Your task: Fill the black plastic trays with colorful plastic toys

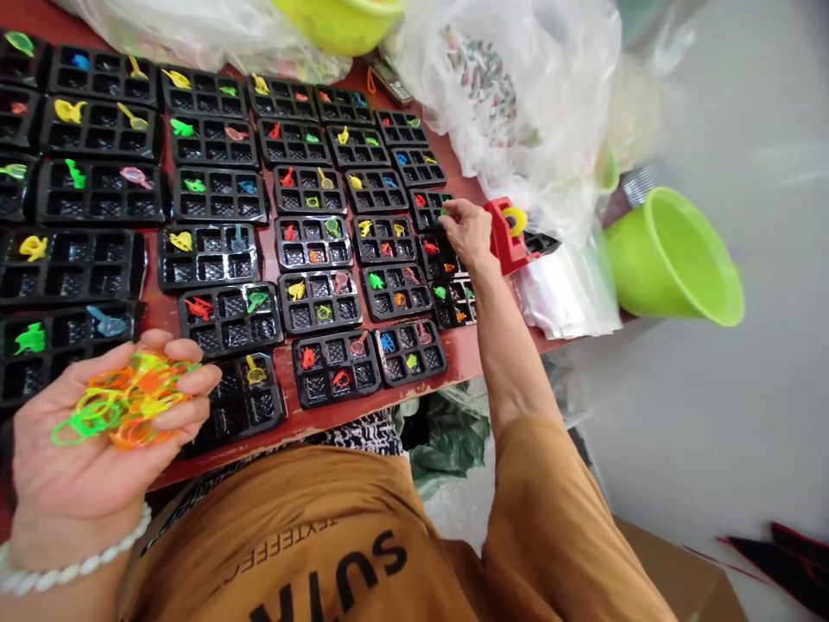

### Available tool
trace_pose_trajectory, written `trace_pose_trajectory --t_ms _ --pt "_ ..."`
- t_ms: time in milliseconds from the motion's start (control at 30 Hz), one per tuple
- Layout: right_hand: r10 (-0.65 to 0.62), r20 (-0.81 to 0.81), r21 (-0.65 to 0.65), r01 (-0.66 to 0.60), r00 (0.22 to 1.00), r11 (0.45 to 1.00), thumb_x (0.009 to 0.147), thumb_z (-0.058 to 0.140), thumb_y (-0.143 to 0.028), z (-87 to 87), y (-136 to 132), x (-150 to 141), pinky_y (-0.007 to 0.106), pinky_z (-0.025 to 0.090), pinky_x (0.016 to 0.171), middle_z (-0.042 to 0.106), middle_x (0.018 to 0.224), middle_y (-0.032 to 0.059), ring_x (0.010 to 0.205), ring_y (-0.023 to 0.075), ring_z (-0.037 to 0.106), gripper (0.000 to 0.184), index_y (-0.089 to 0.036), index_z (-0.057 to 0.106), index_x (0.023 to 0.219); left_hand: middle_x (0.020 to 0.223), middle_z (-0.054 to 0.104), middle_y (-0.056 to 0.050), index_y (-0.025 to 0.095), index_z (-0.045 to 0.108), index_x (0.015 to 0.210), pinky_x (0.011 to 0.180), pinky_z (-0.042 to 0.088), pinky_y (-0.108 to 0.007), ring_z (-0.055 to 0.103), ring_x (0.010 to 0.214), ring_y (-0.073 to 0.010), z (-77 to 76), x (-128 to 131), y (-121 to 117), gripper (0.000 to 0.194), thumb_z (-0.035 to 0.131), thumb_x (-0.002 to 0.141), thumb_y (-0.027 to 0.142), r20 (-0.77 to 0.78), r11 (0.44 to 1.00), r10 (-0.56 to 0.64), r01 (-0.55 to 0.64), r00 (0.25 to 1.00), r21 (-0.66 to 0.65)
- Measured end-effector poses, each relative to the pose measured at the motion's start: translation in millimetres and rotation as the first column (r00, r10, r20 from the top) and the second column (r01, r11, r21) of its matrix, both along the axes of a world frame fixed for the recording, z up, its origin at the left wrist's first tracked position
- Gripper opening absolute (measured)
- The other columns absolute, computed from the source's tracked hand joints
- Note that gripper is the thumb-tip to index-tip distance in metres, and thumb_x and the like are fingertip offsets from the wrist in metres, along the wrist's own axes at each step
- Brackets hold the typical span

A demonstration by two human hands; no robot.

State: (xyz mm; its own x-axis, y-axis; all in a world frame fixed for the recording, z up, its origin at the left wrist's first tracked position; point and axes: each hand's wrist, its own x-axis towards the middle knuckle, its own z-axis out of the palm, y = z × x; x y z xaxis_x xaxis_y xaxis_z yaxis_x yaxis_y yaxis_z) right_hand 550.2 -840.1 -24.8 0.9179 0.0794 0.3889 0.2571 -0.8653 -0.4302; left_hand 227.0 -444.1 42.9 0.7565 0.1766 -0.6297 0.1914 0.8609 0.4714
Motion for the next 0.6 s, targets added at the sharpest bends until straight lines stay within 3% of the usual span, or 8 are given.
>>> trace_pose_trajectory --t_ms 133,233,333,400,467,533,567,600 --pt "-0.008 0.001 0.044 0.008 1.000 0.999 0.092 0.069 -0.019 9.1 2.0 -5.5 0.038 0.057 0.102 0.082 0.115 0.0094 0.101 0.0197 0.076 0.029 -0.017 0.079 0.119 0.080 0.059 -0.009 0.019 0.059 0.088 0.028 0.047 -0.019 0.057 0.050 -0.0152 9.0 6.0 -21.0 0.028 0.063 0.061 0.013 -0.062 1.000 -0.017 0.018 0.998 0.011" --pt "-0.013 -0.019 0.150 0.016 1.000 0.989 0.097 0.061 -0.020 25.5 12.7 -32.3 0.030 0.056 0.094 0.082 0.112 0.0109 0.093 0.0119 0.073 0.027 -0.013 0.077 0.118 0.080 0.062 -0.009 0.018 0.061 0.087 0.030 0.048 -0.020 0.058 0.050 -0.0151 11.2 9.3 -30.1 0.022 0.061 0.065 0.016 -0.035 0.999 -0.047 0.047 0.998 -0.013" --pt "0.067 0.059 0.280 -0.081 0.996 0.957 0.098 0.063 -0.020 46.2 36.6 -90.3 0.031 0.058 0.088 0.082 0.109 0.0087 0.087 0.0127 0.072 0.021 -0.017 0.077 0.113 0.080 0.064 -0.010 0.017 0.063 0.087 0.032 0.051 -0.023 0.062 0.056 -0.0187 11.5 12.0 -35.9 0.017 0.059 0.071 0.023 -0.008 0.997 -0.070 0.070 0.998 -0.025" --pt "0.204 0.207 0.313 -0.262 0.957 0.913 0.102 0.061 -0.025 56.7 61.1 -146.5 0.034 0.060 0.090 0.081 0.113 0.0058 0.096 0.0159 0.073 0.019 -0.024 0.077 0.113 0.081 0.066 -0.010 0.017 0.065 0.086 0.034 0.052 -0.024 0.065 0.057 -0.0199 11.4 13.3 -40.8 0.015 0.057 0.079 0.027 -0.001 0.997 -0.077 0.077 0.997 -0.017" --pt "0.440 0.318 0.204 -0.513 0.840 0.834 0.105 0.059 -0.026 59.0 91.9 -207.9 0.033 0.059 0.094 0.081 0.116 0.0021 0.104 0.0152 0.073 0.021 -0.031 0.076 0.117 0.081 0.067 -0.010 0.017 0.066 0.085 0.035 0.053 -0.024 0.067 0.058 -0.0202 11.0 13.7 -47.6 0.019 0.052 0.087 0.028 -0.010 0.996 -0.092 0.092 0.996 0.002" --pt "0.606 0.451 -0.013 -0.674 0.655 0.738 0.107 0.057 -0.025 52.0 125.8 -262.5 0.033 0.057 0.095 0.081 0.120 0.0021 0.108 0.0149 0.071 0.024 -0.026 0.076 0.121 0.081 0.070 -0.011 0.016 0.068 0.084 0.039 0.058 -0.027 0.070 0.059 -0.0207 10.1 13.1 -55.4 0.027 0.045 0.095 0.027 -0.043 0.994 -0.102 0.104 0.994 0.041" --pt "0.661 0.431 -0.115 -0.690 0.614 0.715 0.107 0.059 -0.027 45.9 142.6 -283.7 0.034 0.056 0.094 0.078 0.132 0.0003 0.110 0.0157 0.070 0.025 -0.026 0.075 0.126 0.081 0.071 -0.011 0.015 0.068 0.084 0.043 0.062 -0.029 0.072 0.060 -0.0207 9.5 12.4 -58.8 0.031 0.043 0.097 0.026 -0.071 0.991 -0.109 0.114 0.991 0.063" --pt "0.698 0.323 -0.162 -0.689 0.639 0.706 0.108 0.058 -0.024 39.0 158.4 -300.0 0.036 0.055 0.096 0.072 0.144 -0.0051 0.120 0.0163 0.066 0.031 -0.031 0.072 0.135 0.080 0.072 -0.012 0.015 0.069 0.084 0.048 0.065 -0.031 0.073 0.060 -0.0206 8.9 11.6 -61.6 0.033 0.042 0.099 0.026 -0.102 0.990 -0.108 0.117 0.989 0.084"
